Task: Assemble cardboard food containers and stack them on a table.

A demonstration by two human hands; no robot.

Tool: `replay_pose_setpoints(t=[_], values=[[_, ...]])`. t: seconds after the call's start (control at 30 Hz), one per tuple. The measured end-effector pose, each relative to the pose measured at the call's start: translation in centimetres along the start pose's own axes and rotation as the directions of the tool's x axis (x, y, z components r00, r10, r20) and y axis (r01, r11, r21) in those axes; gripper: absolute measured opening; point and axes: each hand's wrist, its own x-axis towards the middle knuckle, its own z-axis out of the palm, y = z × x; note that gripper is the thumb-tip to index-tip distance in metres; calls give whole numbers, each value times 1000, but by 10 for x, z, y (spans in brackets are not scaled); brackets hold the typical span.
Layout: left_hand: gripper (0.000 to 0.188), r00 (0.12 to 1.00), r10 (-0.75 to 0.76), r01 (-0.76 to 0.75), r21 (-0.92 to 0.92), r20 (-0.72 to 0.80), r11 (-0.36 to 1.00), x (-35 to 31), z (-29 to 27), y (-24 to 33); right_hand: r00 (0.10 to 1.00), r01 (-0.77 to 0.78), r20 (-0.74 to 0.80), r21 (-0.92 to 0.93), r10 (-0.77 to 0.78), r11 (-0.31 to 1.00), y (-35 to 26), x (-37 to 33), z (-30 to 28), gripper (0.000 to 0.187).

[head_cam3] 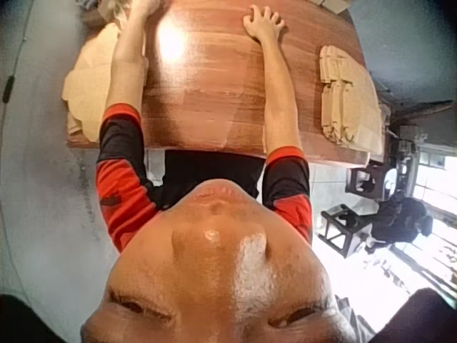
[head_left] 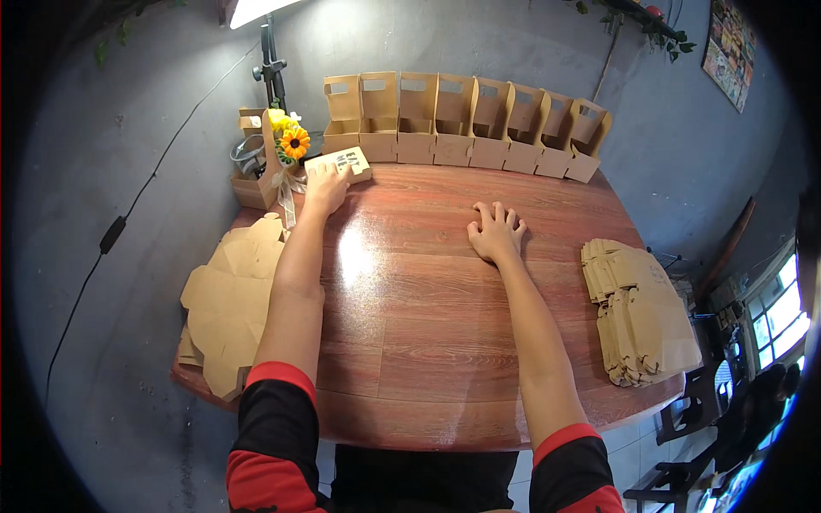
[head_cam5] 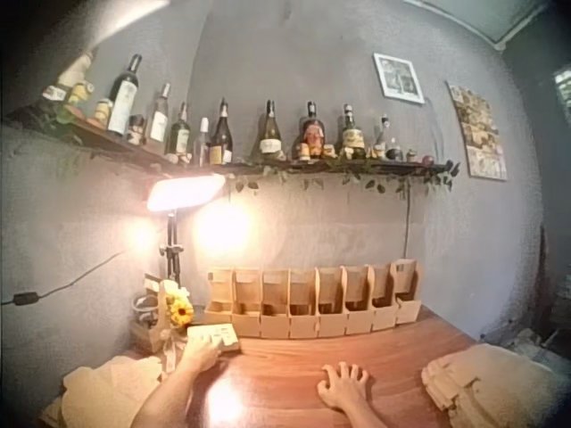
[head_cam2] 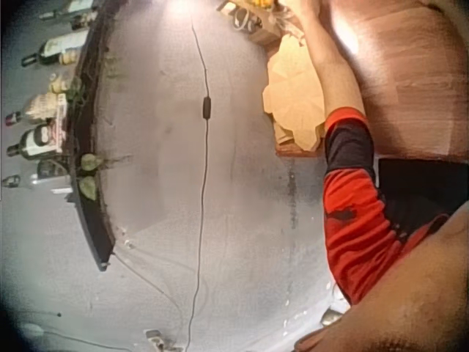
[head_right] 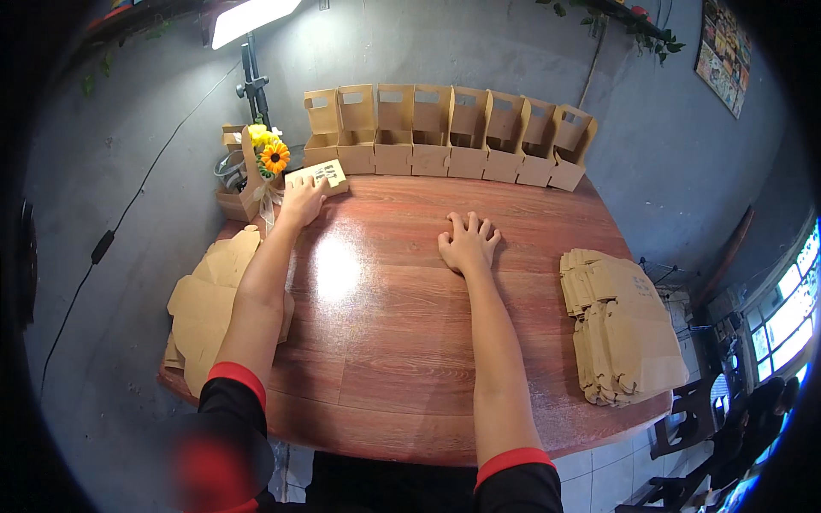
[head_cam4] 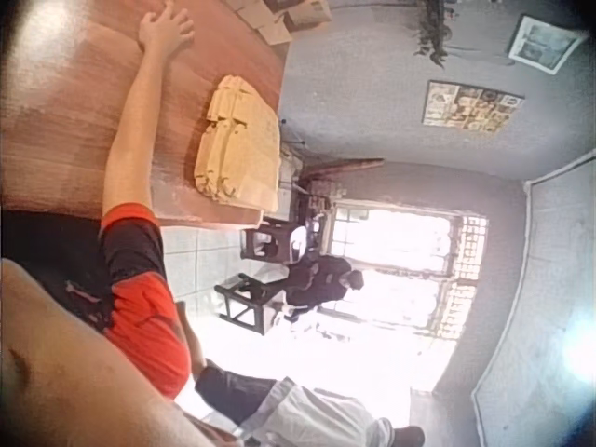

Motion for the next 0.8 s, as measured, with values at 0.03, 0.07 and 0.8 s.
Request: replay_pose_setpoints(t=[0.03, 0.07, 0.8], values=[[39, 999, -7, 7, -2, -54, 1000, 0, -5, 2, 1000, 1, 1, 2, -1, 1000, 0, 0, 0, 55], [35, 998, -41, 41, 11, -54, 999, 0, -10, 3, 1000, 2, 4, 1, -2, 1000, 0, 0, 0, 56], [61, 988, -145, 155, -546, 62, 823, 29, 9, -29, 1000, 1, -19, -18, -1, 1000, -1, -2, -1, 52]])
